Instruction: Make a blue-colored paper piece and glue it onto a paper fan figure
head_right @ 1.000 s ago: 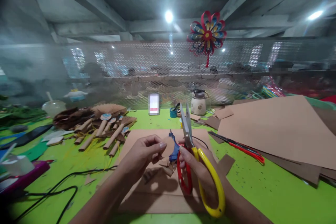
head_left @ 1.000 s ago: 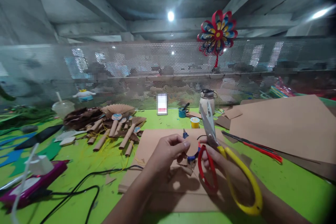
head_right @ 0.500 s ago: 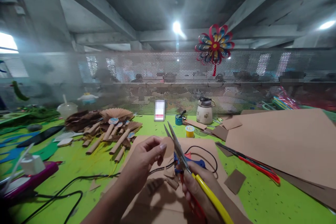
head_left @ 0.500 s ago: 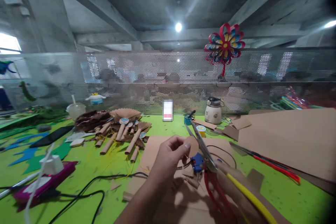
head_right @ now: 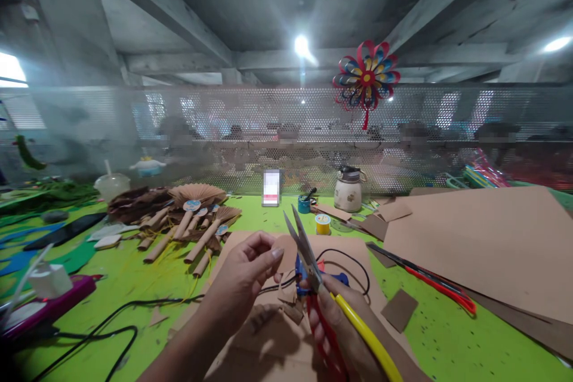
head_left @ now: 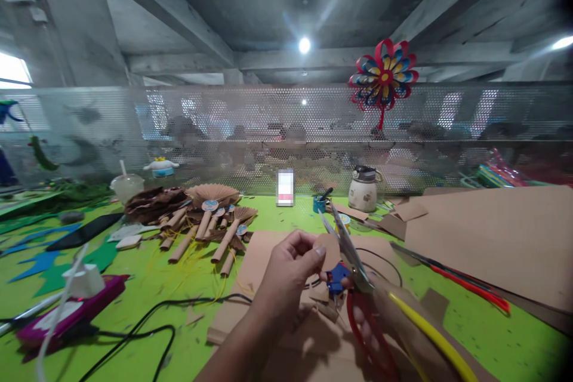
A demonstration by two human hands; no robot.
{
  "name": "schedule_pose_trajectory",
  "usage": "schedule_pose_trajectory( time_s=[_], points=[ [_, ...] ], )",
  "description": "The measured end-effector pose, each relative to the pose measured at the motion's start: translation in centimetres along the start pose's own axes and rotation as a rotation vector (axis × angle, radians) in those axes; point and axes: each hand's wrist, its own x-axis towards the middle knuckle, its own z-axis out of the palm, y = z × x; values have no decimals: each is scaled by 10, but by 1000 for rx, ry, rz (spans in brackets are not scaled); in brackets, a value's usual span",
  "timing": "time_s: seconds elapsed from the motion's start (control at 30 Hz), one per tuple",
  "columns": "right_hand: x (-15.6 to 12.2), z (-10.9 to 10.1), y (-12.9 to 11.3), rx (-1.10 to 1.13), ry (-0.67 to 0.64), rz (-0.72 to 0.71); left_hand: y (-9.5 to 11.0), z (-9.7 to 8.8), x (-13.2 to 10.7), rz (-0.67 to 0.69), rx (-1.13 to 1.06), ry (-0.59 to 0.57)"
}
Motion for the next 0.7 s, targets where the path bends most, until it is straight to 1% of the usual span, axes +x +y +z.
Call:
schedule_pose_trajectory(
  time_s=[0.23, 0.5, 0.7],
  points=[
    [0, 2, 0, 14, -7, 12, 0, 0, 1, 24, -47, 57],
    [-4, 2, -4, -15, -24, -8, 2, 8, -3, -5, -72, 52],
    [-4, 2, -4, -43, -39, -16, 2, 9, -6, -31, -88, 67]
  ],
)
